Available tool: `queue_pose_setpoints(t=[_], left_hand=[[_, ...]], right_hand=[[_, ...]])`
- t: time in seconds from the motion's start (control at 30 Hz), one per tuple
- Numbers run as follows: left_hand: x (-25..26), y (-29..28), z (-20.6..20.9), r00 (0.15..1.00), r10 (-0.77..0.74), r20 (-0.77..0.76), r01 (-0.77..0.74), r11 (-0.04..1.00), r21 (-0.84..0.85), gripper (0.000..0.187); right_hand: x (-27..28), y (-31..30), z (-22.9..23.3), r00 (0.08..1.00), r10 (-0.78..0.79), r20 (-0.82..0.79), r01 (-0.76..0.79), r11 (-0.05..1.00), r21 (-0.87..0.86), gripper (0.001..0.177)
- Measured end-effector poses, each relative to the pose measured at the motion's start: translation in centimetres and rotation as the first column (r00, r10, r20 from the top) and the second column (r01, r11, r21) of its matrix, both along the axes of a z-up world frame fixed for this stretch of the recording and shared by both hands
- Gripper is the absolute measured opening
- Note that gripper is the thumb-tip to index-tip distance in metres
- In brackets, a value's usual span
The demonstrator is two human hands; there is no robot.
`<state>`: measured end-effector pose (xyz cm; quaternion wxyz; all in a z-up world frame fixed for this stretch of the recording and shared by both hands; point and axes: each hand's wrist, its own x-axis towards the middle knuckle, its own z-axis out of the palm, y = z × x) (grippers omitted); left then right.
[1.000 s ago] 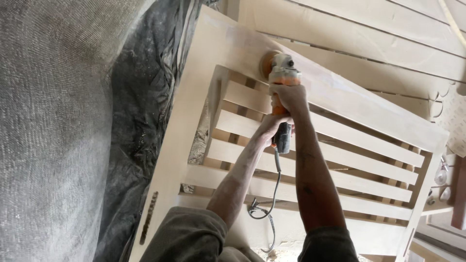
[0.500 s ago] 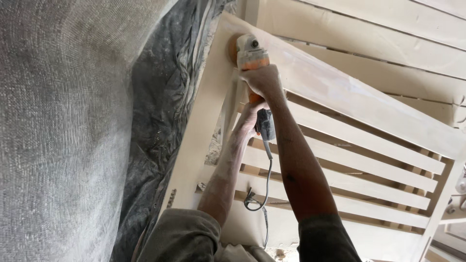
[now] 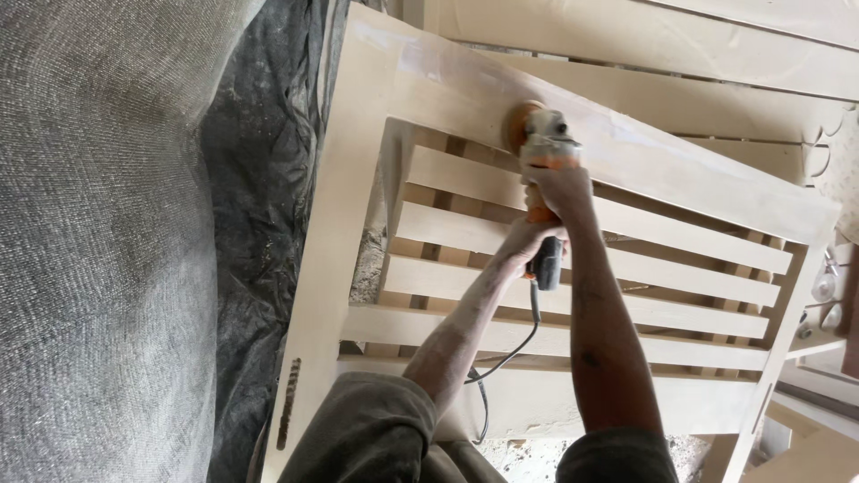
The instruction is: The person uses an electric orbital sander to smooth the surface of a light-colored wooden slatted structure. They move the tool back and forth along the top frame and the horizontal slats, generating visible dust as they work.
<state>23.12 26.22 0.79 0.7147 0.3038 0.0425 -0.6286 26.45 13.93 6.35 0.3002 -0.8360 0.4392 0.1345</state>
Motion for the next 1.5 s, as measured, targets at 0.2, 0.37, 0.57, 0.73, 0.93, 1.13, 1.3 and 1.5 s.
queue_pose_setpoints(t=[0.2,0.37,0.57,0.73,0.93,1.13,1.3,1.5], left_hand=[[-1.6,-0.1,0.7,0.999,-0.041,-0.032,0.041,0.999,0.001,0.034],[1.4,3.0,-1.3,0.999,0.046,-0.001,-0.046,0.999,0.027,0.044],[7.1,8.2,-2.6,0.98,0.2,0.023,-0.201,0.977,0.068,0.056],[9.2,10.0,-2.3,0.963,0.269,0.026,-0.271,0.96,0.075,0.061],[5.3,6.2,-0.2,0.977,0.198,0.075,-0.206,0.971,0.123,0.058],[-0.6,0.4,1.4,0.998,0.01,-0.068,-0.008,1.0,0.029,0.039],[-3.4,-2.2,2.8,0.993,-0.079,-0.093,0.078,0.997,-0.012,0.029],[-1.1,1.0,1.7,0.996,0.009,-0.094,-0.007,1.0,0.024,0.033]], right_hand=[[-1.9,0.2,0.2,0.976,-0.219,0.004,0.218,0.975,0.042,0.027],[2.8,4.1,-0.9,0.983,-0.184,-0.018,0.184,0.983,0.02,0.034],[10.8,10.9,-0.6,0.998,-0.02,-0.065,0.024,0.998,0.056,0.039],[13.2,12.7,0.1,0.996,-0.073,-0.05,0.079,0.989,0.122,0.038],[8.3,7.7,-0.8,0.995,-0.071,-0.077,0.075,0.996,0.051,0.038],[-0.6,0.8,0.1,0.997,-0.078,-0.028,0.077,0.996,-0.046,0.03],[-4.5,-1.4,3.4,0.902,-0.43,0.048,0.425,0.901,0.092,0.033],[-0.8,1.6,2.0,0.942,-0.335,0.019,0.333,0.94,0.072,0.035]])
